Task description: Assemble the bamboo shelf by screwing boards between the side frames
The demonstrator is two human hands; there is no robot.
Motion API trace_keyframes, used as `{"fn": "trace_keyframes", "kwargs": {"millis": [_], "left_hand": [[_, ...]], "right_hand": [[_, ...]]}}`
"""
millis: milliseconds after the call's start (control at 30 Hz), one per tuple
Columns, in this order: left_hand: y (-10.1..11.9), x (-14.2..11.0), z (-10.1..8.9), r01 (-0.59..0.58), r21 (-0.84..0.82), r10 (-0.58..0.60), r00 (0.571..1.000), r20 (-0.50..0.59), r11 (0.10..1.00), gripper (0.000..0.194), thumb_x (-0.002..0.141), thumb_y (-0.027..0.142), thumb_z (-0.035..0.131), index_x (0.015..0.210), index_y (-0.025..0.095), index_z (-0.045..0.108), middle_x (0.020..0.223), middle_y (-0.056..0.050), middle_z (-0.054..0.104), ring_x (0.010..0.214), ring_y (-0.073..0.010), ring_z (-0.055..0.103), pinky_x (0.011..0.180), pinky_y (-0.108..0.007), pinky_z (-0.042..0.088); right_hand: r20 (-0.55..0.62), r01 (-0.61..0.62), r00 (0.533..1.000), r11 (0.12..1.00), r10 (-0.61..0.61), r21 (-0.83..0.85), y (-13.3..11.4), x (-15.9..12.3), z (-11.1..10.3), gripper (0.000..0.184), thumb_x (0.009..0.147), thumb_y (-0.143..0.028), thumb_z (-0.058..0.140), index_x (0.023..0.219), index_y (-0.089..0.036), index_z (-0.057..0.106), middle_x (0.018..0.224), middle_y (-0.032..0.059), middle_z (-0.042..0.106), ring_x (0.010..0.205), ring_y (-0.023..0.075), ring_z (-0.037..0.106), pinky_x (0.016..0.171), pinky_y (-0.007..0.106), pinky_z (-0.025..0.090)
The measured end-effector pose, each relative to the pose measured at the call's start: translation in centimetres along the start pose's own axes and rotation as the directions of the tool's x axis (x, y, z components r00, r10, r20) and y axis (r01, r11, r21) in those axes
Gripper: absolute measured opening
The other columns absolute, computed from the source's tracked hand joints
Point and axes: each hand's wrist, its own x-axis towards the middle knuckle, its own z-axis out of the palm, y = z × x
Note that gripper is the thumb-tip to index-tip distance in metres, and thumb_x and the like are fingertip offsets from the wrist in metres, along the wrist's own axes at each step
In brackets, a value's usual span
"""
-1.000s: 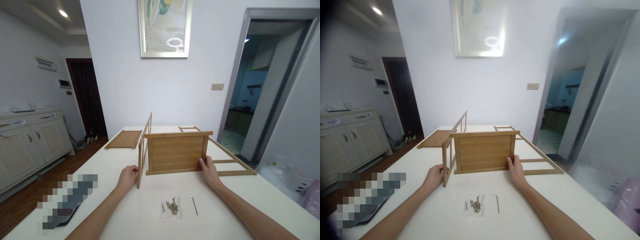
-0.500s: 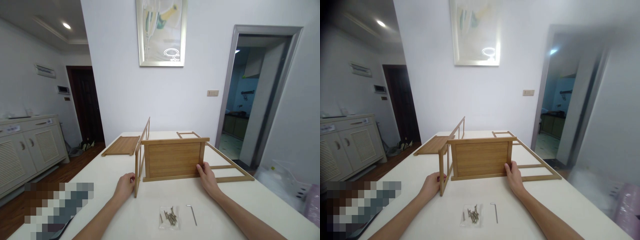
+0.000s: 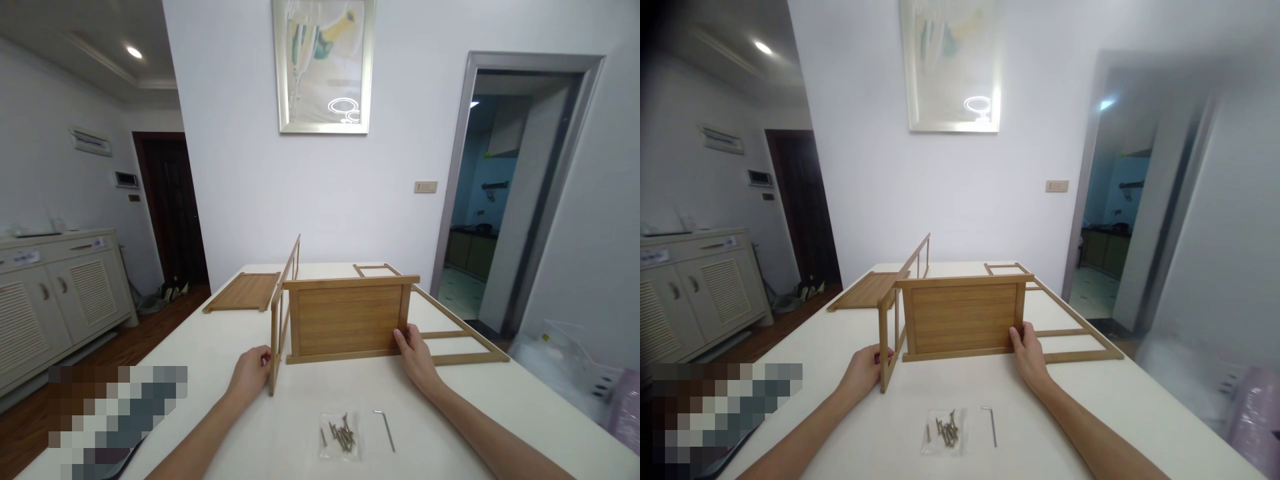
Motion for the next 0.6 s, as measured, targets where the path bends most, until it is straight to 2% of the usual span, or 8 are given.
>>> {"fn": "trace_keyframes", "kwargs": {"millis": [600], "left_hand": [[0.45,-0.35,-0.34,-0.023,-0.082,0.023,1.000,-0.004,0.996,0.020,0.076,0.013,0.054,0.083,0.017,0.073,0.070,-0.001,0.071,0.066,-0.0166,0.063,0.060,-0.022,0.041]], "right_hand": [[0.020,0.005,1.000,1.000,-0.005,-0.008,-0.20,-0.09,0.02,0.034,0.082,-0.057,0.044,0.093,-0.025,0.047,0.083,0.0043,0.065,0.077,0.0261,0.060,0.072,0.038,0.046]]}}
